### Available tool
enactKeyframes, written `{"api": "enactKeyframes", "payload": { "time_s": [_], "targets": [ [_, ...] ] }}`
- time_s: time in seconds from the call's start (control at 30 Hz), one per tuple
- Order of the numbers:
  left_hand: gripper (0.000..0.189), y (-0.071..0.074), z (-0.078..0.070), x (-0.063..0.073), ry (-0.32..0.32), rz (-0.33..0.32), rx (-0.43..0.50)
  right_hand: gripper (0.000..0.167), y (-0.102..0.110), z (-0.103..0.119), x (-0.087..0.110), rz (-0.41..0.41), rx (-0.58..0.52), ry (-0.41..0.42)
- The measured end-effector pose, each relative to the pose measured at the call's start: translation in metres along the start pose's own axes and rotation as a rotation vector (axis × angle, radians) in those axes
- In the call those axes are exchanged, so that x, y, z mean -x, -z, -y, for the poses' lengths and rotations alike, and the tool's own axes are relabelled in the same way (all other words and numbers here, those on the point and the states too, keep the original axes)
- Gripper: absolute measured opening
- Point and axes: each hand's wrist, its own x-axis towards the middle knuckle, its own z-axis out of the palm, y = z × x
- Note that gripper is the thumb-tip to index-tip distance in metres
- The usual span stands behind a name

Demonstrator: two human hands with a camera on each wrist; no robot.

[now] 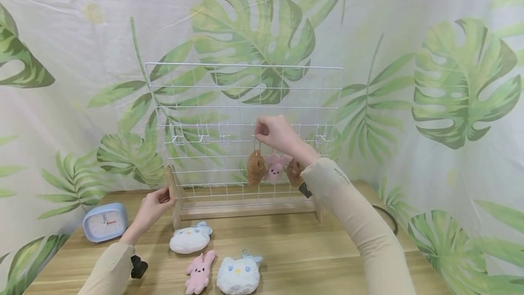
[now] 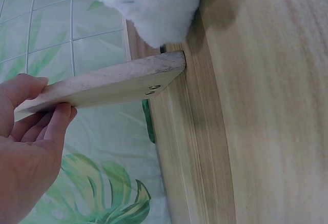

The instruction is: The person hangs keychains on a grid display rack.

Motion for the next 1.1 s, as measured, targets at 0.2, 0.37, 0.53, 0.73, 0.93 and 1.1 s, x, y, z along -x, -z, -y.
{"api": "enactKeyframes", "payload": {
  "time_s": [0.2, 0.37, 0.53, 0.73, 0.93, 1.1],
  "targets": [
    [0.051, -0.001, 0.000, -0.001, 0.001, 0.000, 0.011, 0.006, 0.000, -0.001, 0.000, 0.017, 0.021, -0.006],
    [0.051, -0.001, 0.000, 0.000, 0.013, 0.005, -0.003, 0.005, 0.004, 0.001, 0.005, -0.008, 0.000, -0.015],
    [0.051, 0.000, -0.002, 0.001, 0.013, 0.008, 0.001, 0.005, 0.007, 0.011, 0.018, -0.069, -0.025, 0.044],
    [0.050, 0.001, -0.002, 0.000, -0.006, -0.005, -0.008, 0.006, -0.015, 0.030, 0.036, -0.009, -0.083, 0.128],
    [0.052, 0.001, -0.001, 0.000, 0.005, 0.014, -0.012, 0.004, -0.079, 0.035, 0.045, 0.183, -0.080, 0.189],
    [0.052, 0.001, -0.001, 0.000, 0.014, 0.021, 0.011, 0.006, -0.140, 0.026, 0.046, 0.322, -0.115, 0.176]
  ]
}}
